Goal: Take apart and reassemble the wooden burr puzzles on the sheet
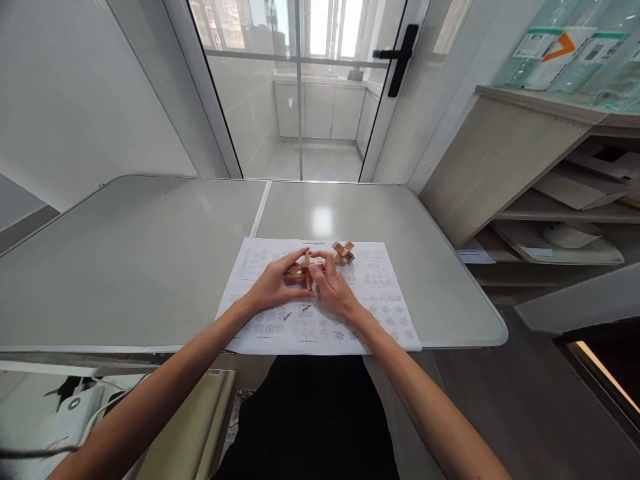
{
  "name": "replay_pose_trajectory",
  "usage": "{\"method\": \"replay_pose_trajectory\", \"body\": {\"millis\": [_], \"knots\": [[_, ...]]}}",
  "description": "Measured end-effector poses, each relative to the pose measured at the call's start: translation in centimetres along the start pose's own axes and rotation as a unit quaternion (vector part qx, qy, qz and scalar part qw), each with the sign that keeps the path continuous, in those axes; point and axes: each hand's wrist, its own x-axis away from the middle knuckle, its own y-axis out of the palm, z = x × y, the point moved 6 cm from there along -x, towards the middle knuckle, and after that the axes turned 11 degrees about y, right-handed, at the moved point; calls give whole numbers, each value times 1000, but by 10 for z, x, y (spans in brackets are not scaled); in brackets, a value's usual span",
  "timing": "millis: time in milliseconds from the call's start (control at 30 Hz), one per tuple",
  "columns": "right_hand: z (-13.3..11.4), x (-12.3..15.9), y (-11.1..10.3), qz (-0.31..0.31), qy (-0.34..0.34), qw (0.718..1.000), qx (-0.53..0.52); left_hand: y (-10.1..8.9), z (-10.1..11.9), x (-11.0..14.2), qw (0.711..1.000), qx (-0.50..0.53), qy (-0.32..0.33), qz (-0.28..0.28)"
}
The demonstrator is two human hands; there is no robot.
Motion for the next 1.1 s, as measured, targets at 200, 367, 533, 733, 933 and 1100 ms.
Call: {"method": "replay_pose_trajectory", "body": {"millis": [200,367,533,733,933,1100], "knots": [[-7,1,3,16,-30,997,70,1,-5,0,1000,5,1,-4],[-4,-1,0,29,-1,999,38,0,-3,-1,999,-39,-2,-4],[0,-4,-1,5,51,999,-15,1,-3,1,998,-63,4,-9],[2,-5,-5,21,76,996,-52,0,-2,-1,999,-25,20,-26],[4,-7,-7,38,62,997,-41,-12,-5,-1,994,-45,-89,43],[5,-7,-8,59,27,998,1,-1,-6,-1,990,53,-128,7]]}}
